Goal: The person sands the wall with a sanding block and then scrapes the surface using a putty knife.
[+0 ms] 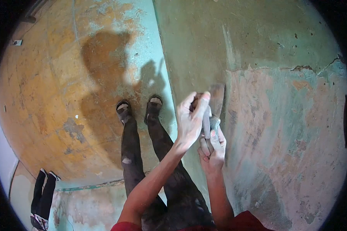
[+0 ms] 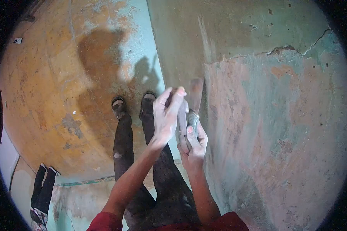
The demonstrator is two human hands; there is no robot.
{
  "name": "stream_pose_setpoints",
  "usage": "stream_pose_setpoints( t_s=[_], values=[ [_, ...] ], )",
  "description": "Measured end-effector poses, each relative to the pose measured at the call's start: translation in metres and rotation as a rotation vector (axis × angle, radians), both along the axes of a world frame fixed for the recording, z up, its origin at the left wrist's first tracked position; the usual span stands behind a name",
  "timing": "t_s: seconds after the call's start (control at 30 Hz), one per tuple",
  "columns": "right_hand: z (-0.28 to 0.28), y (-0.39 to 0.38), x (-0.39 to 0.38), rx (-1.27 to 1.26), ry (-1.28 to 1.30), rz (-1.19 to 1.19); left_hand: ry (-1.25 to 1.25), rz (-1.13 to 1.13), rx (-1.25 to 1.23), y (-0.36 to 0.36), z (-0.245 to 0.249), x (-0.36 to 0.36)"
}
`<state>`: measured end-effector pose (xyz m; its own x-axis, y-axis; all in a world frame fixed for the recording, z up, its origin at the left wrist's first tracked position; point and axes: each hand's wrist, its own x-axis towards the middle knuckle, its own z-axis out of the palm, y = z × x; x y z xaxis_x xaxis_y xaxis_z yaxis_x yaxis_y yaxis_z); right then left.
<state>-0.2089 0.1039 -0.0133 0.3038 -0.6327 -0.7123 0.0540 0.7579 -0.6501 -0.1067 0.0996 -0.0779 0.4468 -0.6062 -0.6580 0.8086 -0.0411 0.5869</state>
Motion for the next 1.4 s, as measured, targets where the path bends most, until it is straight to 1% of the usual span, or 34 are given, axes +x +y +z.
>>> stream_pose_setpoints(
  t_s=[0.07, 0.1, 0.17, 0.2, 0.23, 0.27, 0.3, 0.37, 0.4, 0.43, 0.5, 0.57, 0.6, 0.63, 0.67, 0.7, 0.73, 0.77, 0.83, 0.87, 0.93, 1.0, 1.03, 1.07, 1.1, 1.13, 1.17, 1.23, 1.27, 1.3, 1.33, 1.37, 1.4],
  values=[
    [-0.001, 0.013, -0.016, 0.043, 0.204, -0.107, -0.116, 0.030, 0.129, -0.012, -0.011, 0.008],
    [-0.002, 0.021, -0.023, 0.042, 0.206, -0.107, -0.113, 0.029, 0.128, -0.025, -0.013, 0.015],
    [-0.005, 0.041, -0.039, 0.108, 0.410, -0.064, -0.128, 0.150, 0.046, -0.051, -0.015, 0.024],
    [-0.008, 0.051, -0.050, 0.119, 0.425, -0.016, -0.154, 0.192, 0.008, -0.066, -0.013, 0.026],
    [-0.009, 0.060, -0.059, 0.121, 0.427, -0.016, -0.183, 0.233, -0.030, -0.080, -0.009, 0.028],
    [-0.009, 0.067, -0.067, 0.141, 0.408, 0.043, -0.300, 0.147, 0.065, -0.089, -0.001, 0.034],
    [-0.008, 0.071, -0.071, 0.159, 0.391, 0.103, -0.295, 0.147, 0.064, -0.097, -0.006, 0.033],
    [-0.010, 0.076, -0.071, 0.156, 0.429, 0.111, -0.657, 0.214, 0.156, -0.112, -0.013, 0.034],
    [-0.010, 0.079, -0.072, 0.153, 0.437, 0.127, -0.643, 0.158, 0.190, -0.113, -0.014, 0.033],
    [-0.011, 0.081, -0.072, 0.152, 0.445, 0.143, -0.642, 0.158, 0.189, -0.114, -0.014, 0.029],
    [-0.012, 0.083, -0.070, 0.164, 0.457, 0.137, -0.743, 0.171, 0.228, -0.108, -0.013, 0.015],
    [-0.014, 0.087, -0.077, 0.182, 0.488, 0.210, -0.741, 0.145, 0.220, -0.096, -0.009, -0.008],
    [-0.019, 0.095, -0.090, 0.182, 0.488, 0.212, -0.638, 0.144, 0.195, -0.086, 0.001, -0.020],
    [-0.027, 0.104, -0.108, 0.110, 0.509, 0.284, -0.648, 0.080, 0.254, -0.075, 0.008, -0.037],
    [-0.027, 0.102, -0.106, 0.035, 0.530, 0.353, -0.628, 0.171, 0.209, -0.073, 0.015, -0.046],
    [-0.027, 0.101, -0.103, 0.030, 0.527, 0.354, -0.609, 0.263, 0.164, -0.074, 0.018, -0.050],
    [-0.023, 0.099, -0.100, 0.113, 0.542, 0.317, -0.649, 0.199, 0.230, -0.078, 0.011, -0.049],
    [-0.020, 0.096, -0.095, 0.197, 0.558, 0.280, -0.634, 0.298, 0.207, -0.094, 0.006, -0.033],
    [-0.019, 0.090, -0.094, 0.158, 0.534, 0.308, -0.599, 0.235, 0.239, -0.116, -0.004, 0.012],
    [-0.017, 0.086, -0.088, 0.153, 0.556, 0.322, -0.598, 0.230, 0.237, -0.116, -0.002, 0.015],
    [-0.019, 0.087, -0.090, 0.149, 0.576, 0.334, -0.572, 0.239, 0.252, -0.116, 0.002, 0.016],
    [-0.031, 0.098, -0.107, 0.068, 0.548, 0.410, -0.614, 0.266, 0.258, -0.098, 0.014, -0.019],
    [-0.029, 0.098, -0.107, 0.061, 0.544, 0.407, -0.653, 0.292, 0.261, -0.092, 0.016, -0.036],
    [-0.027, 0.098, -0.108, 0.076, 0.576, 0.480, -0.606, 0.330, 0.226, -0.094, 0.012, -0.043],
    [-0.025, 0.097, -0.110, 0.095, 0.615, 0.553, -0.603, 0.329, 0.224, -0.103, 0.007, -0.027],
    [-0.025, 0.098, -0.106, 0.139, 0.600, 0.444, -0.628, 0.338, 0.215, -0.120, -0.002, 0.003],
    [-0.025, 0.094, -0.104, 0.142, 0.608, 0.445, -0.651, 0.343, 0.207, -0.130, -0.007, 0.020],
    [-0.025, 0.087, -0.098, 0.046, 0.620, 0.512, -0.650, 0.361, 0.207, -0.134, -0.005, 0.023],
    [-0.025, 0.085, -0.098, 0.047, 0.617, 0.513, -0.664, 0.384, 0.199, -0.135, -0.004, 0.026],
    [-0.023, 0.083, -0.099, 0.073, 0.620, 0.558, -0.607, 0.318, 0.222, -0.120, 0.001, 0.004],
    [-0.023, 0.080, -0.099, 0.094, 0.622, 0.607, -0.591, 0.306, 0.249, -0.103, 0.011, -0.021],
    [-0.023, 0.082, -0.100, 0.086, 0.616, 0.606, -0.619, 0.287, 0.260, -0.092, 0.024, -0.027],
    [-0.022, 0.088, -0.102, 0.056, 0.620, 0.589, -0.602, 0.276, 0.236, -0.095, 0.020, -0.024]
  ],
)
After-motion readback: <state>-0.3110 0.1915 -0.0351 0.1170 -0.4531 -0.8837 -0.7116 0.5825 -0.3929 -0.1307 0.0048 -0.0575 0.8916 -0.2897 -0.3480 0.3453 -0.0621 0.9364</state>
